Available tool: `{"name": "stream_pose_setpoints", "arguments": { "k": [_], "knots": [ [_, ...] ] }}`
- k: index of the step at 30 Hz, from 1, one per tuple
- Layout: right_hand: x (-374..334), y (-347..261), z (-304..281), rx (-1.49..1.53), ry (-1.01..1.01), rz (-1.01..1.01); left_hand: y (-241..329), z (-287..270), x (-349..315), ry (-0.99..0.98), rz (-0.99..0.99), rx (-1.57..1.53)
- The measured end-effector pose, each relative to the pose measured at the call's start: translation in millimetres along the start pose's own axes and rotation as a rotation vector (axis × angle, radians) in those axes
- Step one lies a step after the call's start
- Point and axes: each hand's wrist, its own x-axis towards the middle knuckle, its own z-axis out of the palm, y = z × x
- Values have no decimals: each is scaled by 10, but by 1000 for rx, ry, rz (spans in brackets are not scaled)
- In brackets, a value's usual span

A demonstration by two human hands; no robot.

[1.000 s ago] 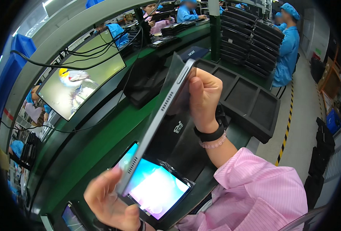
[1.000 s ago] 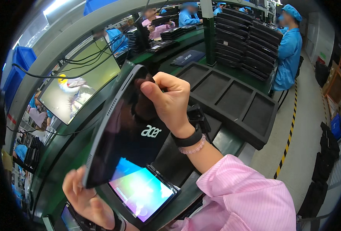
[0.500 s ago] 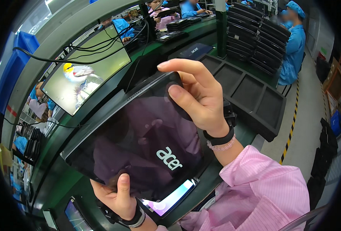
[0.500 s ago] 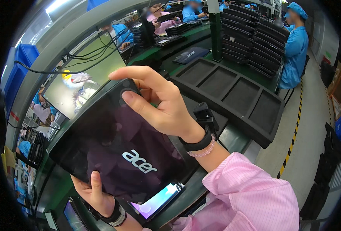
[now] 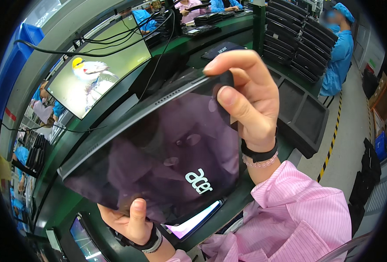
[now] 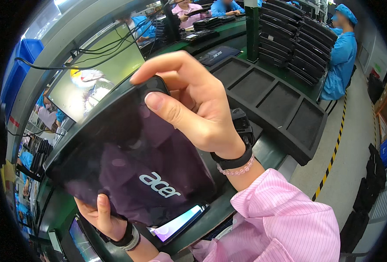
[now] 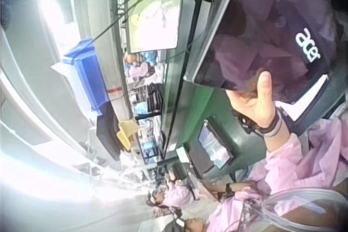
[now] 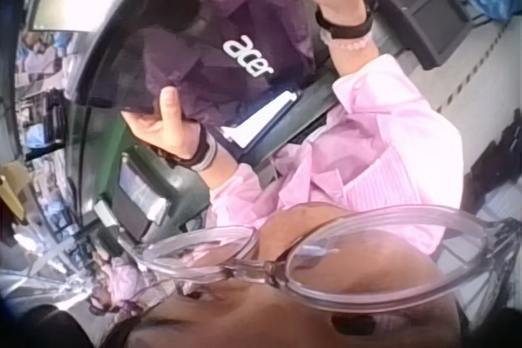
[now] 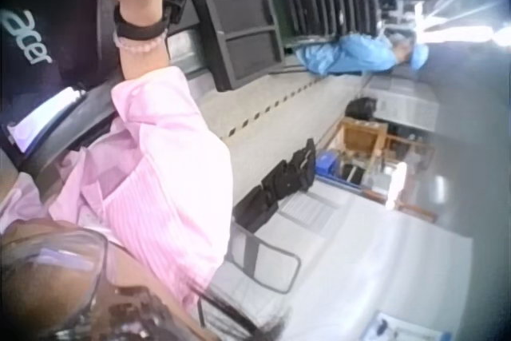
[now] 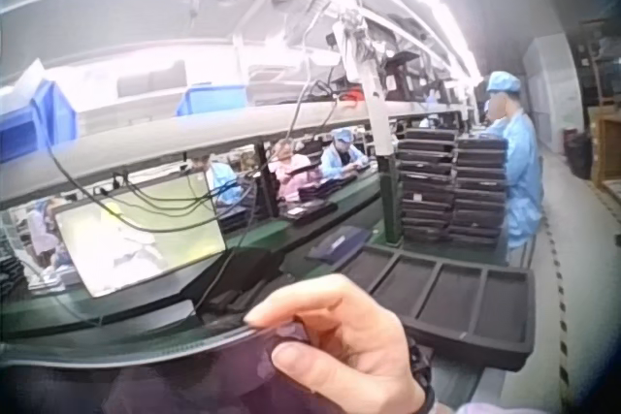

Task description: The recorder is removing protective films and performing touch screen tests on multiple tablet devices on an assembly line.

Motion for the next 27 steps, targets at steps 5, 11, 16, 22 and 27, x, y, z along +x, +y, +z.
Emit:
{"name": "stream_pose_setpoints", "arguments": {
  "k": [5, 11, 16, 22, 27],
  "knots": [
    [-13, -112, 125, -13, 94, 231, -12, -268, 15, -160, -83, 51],
    [-43, 7, 233, 245, 80, 195, -90, -370, 175, -421, 161, -293],
    [-76, -32, 261, 192, -274, 456, -166, -331, 220, 163, 177, -96],
    [-132, 103, 464, 247, 59, 411, -223, -275, 299, -35, -171, -150],
    [-109, 160, 516, 103, 115, 392, -243, -235, 375, -102, -389, -124]
  ]
}}
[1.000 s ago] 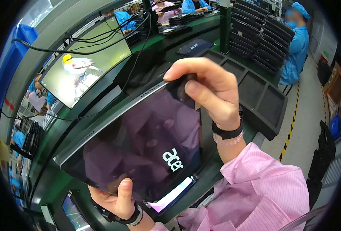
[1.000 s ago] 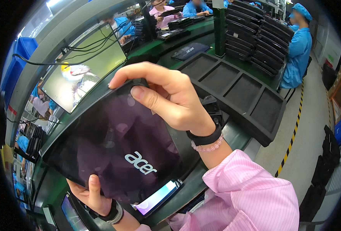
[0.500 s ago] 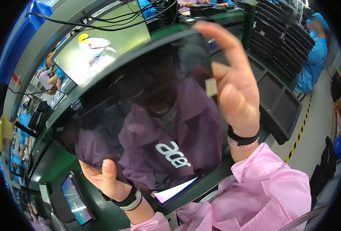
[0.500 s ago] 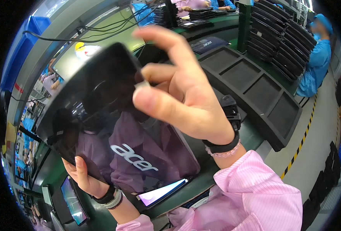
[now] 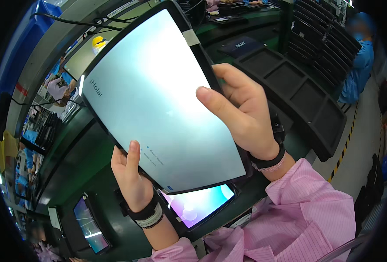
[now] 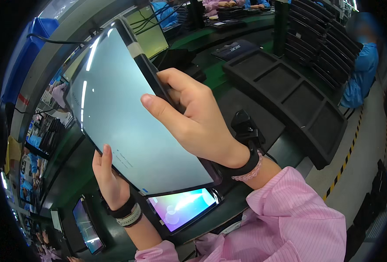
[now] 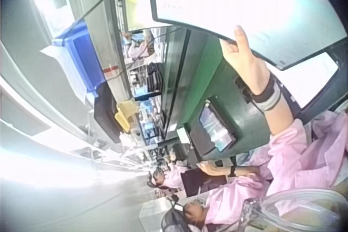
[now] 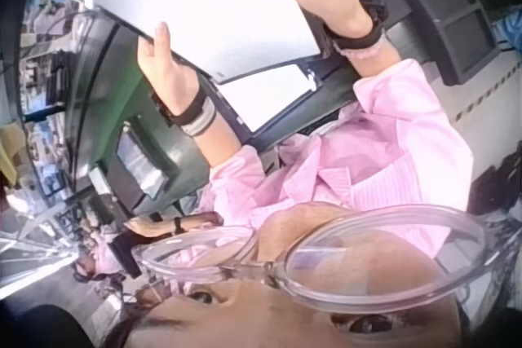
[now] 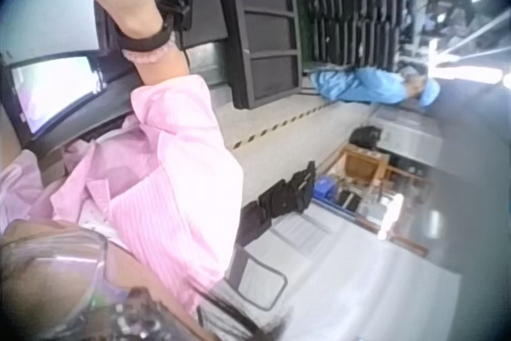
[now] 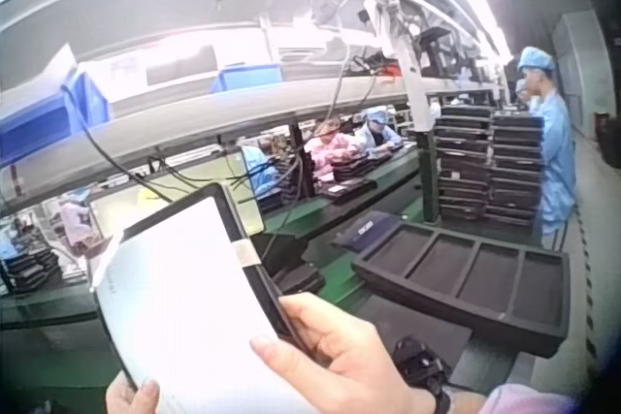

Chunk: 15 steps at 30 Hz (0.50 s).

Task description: The recorder is removing protective films and performing touch screen tests on multiple tablet devices on an assembly line.

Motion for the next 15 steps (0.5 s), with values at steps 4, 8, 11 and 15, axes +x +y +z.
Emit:
{"name": "stream_pose_setpoints", "arguments": {
  "k": [4, 8, 11, 15],
  "knots": [
    [6, 0, -2, 50, -137, 113, -65, -56, 57, 56, 71, -39],
    [-26, -115, -54, -9, -488, 218, -32, -192, 80, 192, 92, -246],
    [-31, -81, -112, 28, -665, 135, -75, -246, 124, 169, 27, -406],
    [-74, -147, 4, 47, -545, 216, -145, -331, 160, 111, -10, -491]
  ]
}}
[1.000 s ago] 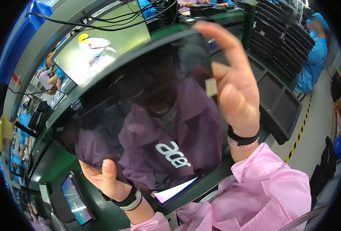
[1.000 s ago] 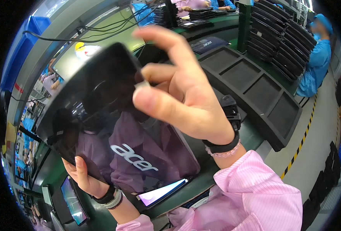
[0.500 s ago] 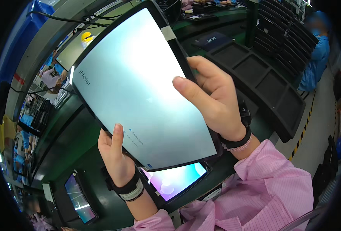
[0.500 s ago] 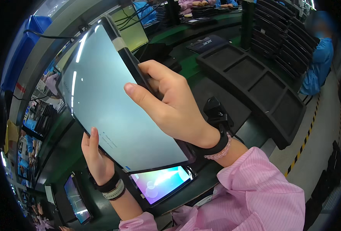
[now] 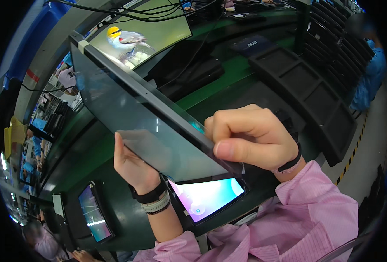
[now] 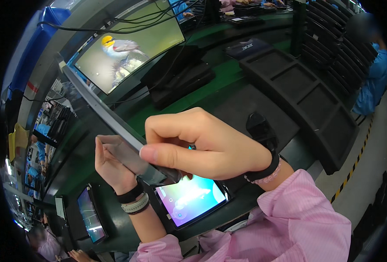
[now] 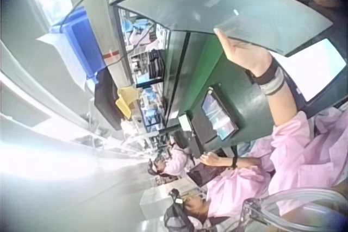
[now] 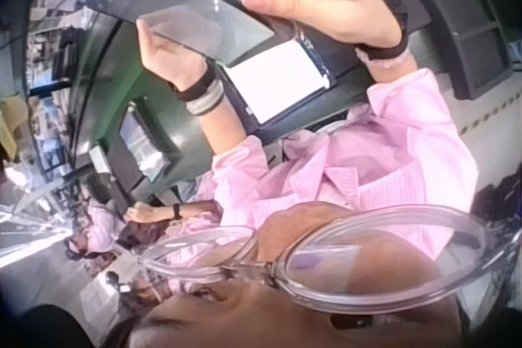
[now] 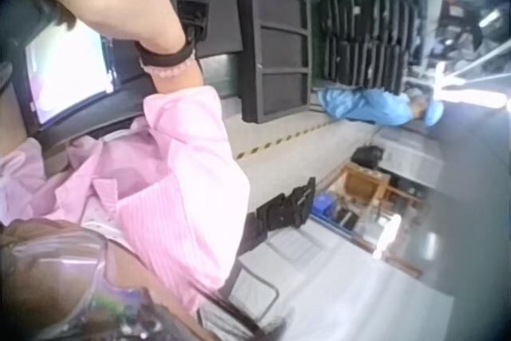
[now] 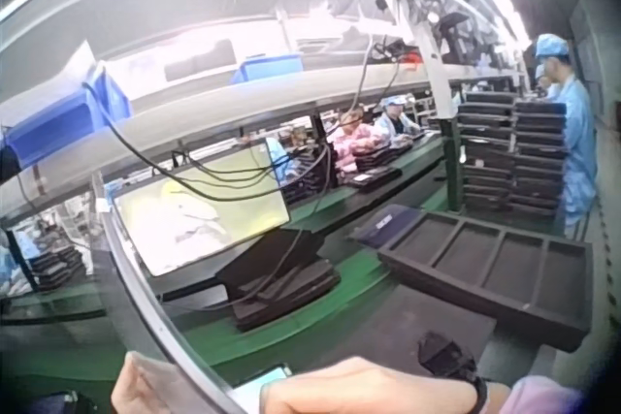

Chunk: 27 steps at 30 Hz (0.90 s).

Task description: The recorder is removing protective films and performing touch screen tests on multiple tablet devices on an assembly line.

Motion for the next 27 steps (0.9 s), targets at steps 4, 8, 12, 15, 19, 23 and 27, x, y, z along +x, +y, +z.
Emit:
{"name": "stream_pose_setpoints", "arguments": {
  "k": [4, 8, 12, 15, 19, 23, 27],
  "knots": [
    [-55, -7, 97, 283, -34, 122, -122, -18, 31, -61, -150, -28],
    [-61, 22, 172, 429, -36, 89, -526, -411, 95, -279, -390, -177],
    [108, 168, 21, 320, 68, 113, -434, -85, -41, -436, -871, -983],
    [151, 251, -246, 330, -7, 126, -356, 119, -132, -519, -911, -1101],
    [204, 333, -495, 388, -51, 110, -235, 277, -150, -510, -903, -1051],
    [232, 355, -492, 421, -73, 109, -219, 255, -126, -518, -860, -1043],
    [212, 301, -497, 221, -46, 44, -162, 243, -166, -315, -869, -1049]
  ]
}}
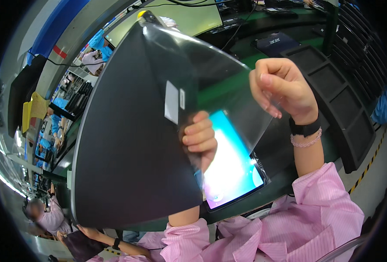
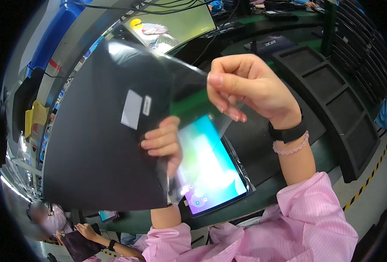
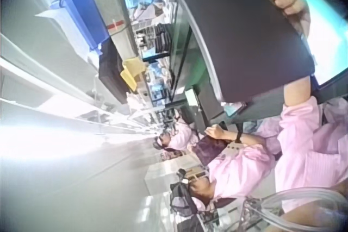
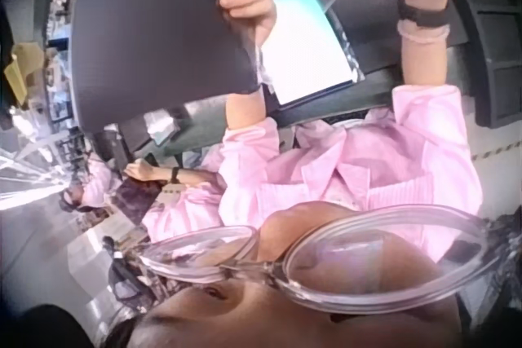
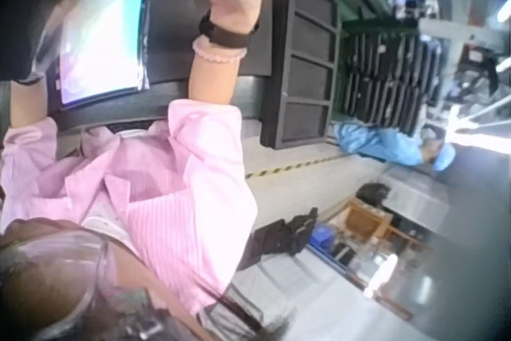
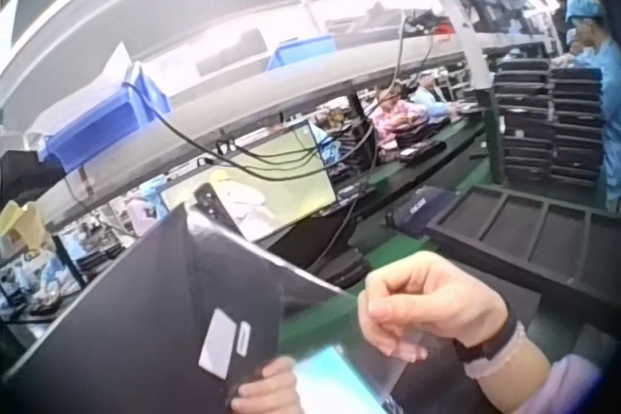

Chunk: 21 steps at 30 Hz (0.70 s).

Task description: The recorder is removing protective films and performing touch screen tests on multiple tablet devices on an assembly line.

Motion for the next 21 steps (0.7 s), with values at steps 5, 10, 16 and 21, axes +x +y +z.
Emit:
{"name": "stream_pose_setpoints", "arguments": {
  "k": [5, 10, 16, 21],
  "knots": [
    [-66, -16, 51, 270, 42, -153, -61, 72, 5, 135, 282, 87],
    [-56, -30, 126, 346, 546, -169, 35, 96, 2, 456, 423, 679],
    [-132, -88, -117, 431, 435, 16, 158, 31, 52, 366, 286, 576],
    [-338, 49, -396, 218, 374, 256, 139, 24, 62, 519, 579, 1105]
  ]
}}
